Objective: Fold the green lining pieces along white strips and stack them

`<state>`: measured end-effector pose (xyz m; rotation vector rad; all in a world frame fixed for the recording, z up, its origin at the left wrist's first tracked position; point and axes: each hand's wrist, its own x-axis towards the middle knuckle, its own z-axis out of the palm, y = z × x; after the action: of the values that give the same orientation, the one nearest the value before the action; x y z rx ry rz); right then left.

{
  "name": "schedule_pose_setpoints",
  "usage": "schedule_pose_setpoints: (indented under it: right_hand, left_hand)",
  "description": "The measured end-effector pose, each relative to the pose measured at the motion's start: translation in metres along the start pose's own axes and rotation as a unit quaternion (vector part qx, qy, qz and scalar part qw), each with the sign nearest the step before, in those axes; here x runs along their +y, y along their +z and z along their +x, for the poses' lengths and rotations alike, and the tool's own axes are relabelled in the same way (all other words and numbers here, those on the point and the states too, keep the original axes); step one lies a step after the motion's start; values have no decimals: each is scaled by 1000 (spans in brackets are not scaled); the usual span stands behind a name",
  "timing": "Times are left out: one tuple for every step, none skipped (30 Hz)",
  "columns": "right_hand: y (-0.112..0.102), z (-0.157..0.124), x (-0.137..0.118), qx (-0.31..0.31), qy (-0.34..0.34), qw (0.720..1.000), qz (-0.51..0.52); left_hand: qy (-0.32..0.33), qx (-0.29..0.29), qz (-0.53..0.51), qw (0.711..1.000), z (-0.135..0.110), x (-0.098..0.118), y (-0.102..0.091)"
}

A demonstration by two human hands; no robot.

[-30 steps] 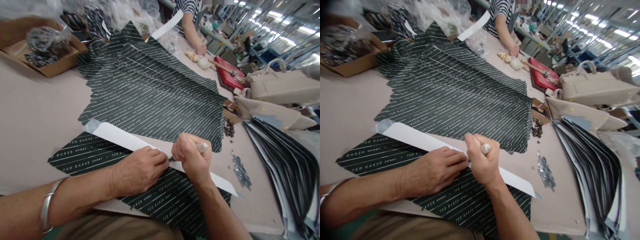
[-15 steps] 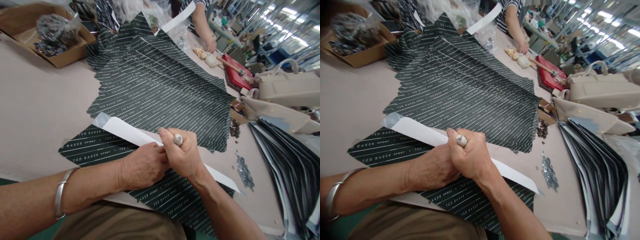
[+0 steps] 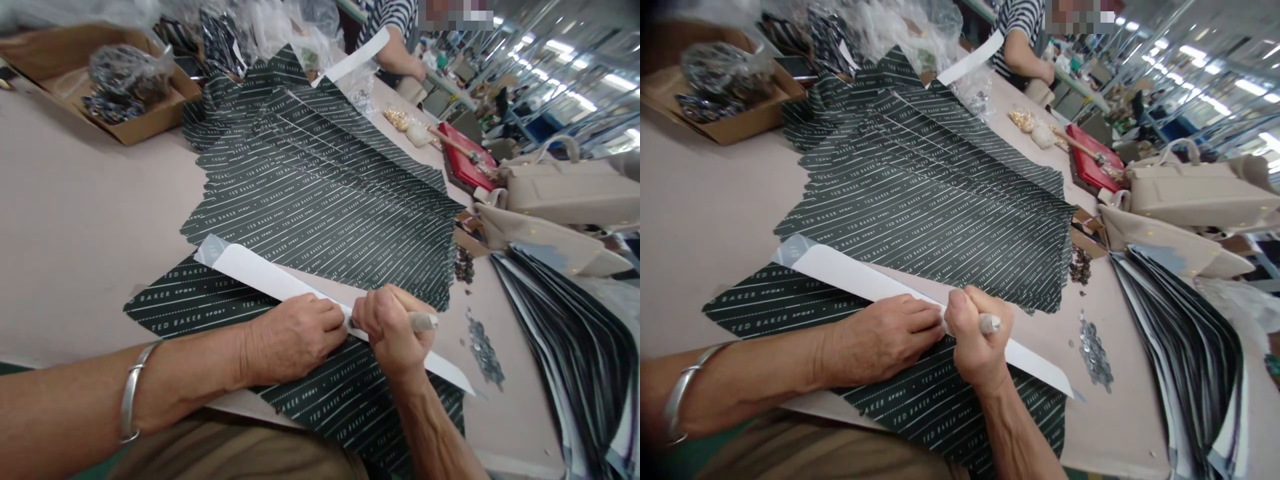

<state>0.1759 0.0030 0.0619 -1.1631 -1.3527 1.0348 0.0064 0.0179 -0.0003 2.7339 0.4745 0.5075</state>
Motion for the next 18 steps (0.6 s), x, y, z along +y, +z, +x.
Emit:
schedule_pose_setpoints:
  right_hand:
    - [-2,0,3,5,12,1000,-5]
    - [-3,0,5,17,11,1000,10]
    - [-5,1,5,34,-4,999,42]
    - [-6,2,4,46,-24,996,76]
    - [-6,3,2,57,-48,991,109]
    - [-5,3,2,71,-72,986,135]
    - [-3,2,2,76,-85,983,144]
    - [-1,0,4,76,-89,985,128]
    - [0,-2,8,68,-75,992,74]
    - [-2,-3,13,46,-46,998,-7]
    - [-6,-3,18,33,-29,993,-113]
    - [-14,-2,23,22,-9,978,-208]
    - [-26,0,26,18,1,957,-288]
    - [-40,2,28,23,0,937,-348]
    - [-57,4,30,28,0,921,-388]
    - [-74,5,31,36,0,909,-414]
    - [-90,5,32,41,5,896,-442]
    - [-106,5,34,43,12,884,-466]
  left_hand:
    - [1,-2,0,1000,0,0,0]
    - [-1,-6,1,1000,0,-1,-1]
    - [-3,-10,3,1000,1,-1,-2]
    - [-6,-14,5,1000,1,-1,-2]
    - [-9,-17,8,1000,1,-1,-2]
    - [-10,-18,10,1000,1,-1,-2]
    - [-11,-18,10,1000,1,1,-2]
    - [-11,-14,11,1000,1,2,-2]
    - [-10,-4,12,1000,0,4,-2]
    - [-9,13,17,1000,-1,5,-2]
    - [-7,38,26,999,-2,5,-2]
    - [-2,67,41,997,-3,5,-2]
    - [0,99,63,993,-4,2,-2]
    - [6,130,91,987,-4,-1,-2]
    - [12,153,123,980,-4,-5,-2]
    - [16,172,151,973,-3,-9,-2]
    - [17,183,169,968,-2,-12,-2]
    - [12,194,176,965,-2,-15,-2]
